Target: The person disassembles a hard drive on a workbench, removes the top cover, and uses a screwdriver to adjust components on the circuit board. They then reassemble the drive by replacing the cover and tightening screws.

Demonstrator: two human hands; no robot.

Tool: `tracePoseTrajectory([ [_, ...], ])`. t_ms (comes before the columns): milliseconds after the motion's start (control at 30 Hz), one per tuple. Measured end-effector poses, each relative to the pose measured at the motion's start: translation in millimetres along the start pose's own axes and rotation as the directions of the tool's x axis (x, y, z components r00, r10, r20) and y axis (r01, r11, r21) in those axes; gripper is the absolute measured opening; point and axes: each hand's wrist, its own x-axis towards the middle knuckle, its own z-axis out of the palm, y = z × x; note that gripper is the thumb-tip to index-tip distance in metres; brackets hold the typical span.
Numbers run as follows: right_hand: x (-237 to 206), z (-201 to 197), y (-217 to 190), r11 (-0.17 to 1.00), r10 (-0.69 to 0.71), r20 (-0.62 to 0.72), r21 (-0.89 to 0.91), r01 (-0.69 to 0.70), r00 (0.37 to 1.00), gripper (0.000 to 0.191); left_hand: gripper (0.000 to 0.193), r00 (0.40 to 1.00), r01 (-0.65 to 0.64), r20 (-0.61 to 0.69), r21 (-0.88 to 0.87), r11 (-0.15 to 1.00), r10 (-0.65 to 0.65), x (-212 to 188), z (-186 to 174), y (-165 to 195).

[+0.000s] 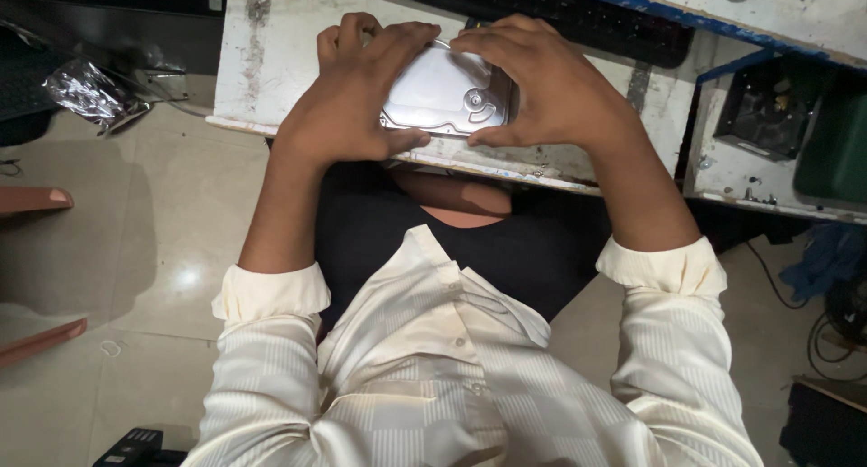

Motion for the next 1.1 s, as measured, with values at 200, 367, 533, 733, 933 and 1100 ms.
tracePoseTrajectory([
  [200, -0.1, -1.4, -3.9, 0.999, 0.049, 0.015, -0.005, -0.049, 0.999, 0.095, 0.103, 1.0, -0.022, -0.016, 0.025, 0.999, 0.022, 0.1, 0.5, -0.6],
  [367, -0.7, -1.8, -0.2, 0.999, 0.028, 0.023, 0.017, -0.029, 0.999, 0.093, 0.103, 1.0, -0.005, -0.019, 0.031, 1.0, 0.006, 0.5, 0.9, 0.7],
  [533, -0.8, -0.6, 4.4, 1.0, 0.006, 0.036, 0.03, -0.007, 0.999, 0.092, 0.106, 0.999, -0.02, -0.041, 0.045, 0.999, 0.022, 0.3, 0.6, 1.9],
  [733, -4.3, -2.0, -2.5, 0.994, 0.036, 0.06, -0.102, -0.03, 0.998, 0.086, 0.107, 0.999, -0.014, -0.049, 0.077, 0.997, 0.017, 1.4, 0.3, 3.3],
  [933, -3.9, -2.9, -4.6, 0.993, 0.055, 0.069, -0.104, -0.048, 0.996, 0.087, 0.11, 0.998, 0.002, -0.062, 0.093, 0.996, 0.004, -0.2, -2.3, 5.7],
  [1100, -5.7, -0.2, 3.5, 0.997, 0.015, 0.062, -0.071, -0.011, 0.998, 0.087, 0.111, 0.998, -0.003, -0.059, 0.072, 0.997, 0.007, 0.7, -2.8, 7.1],
])
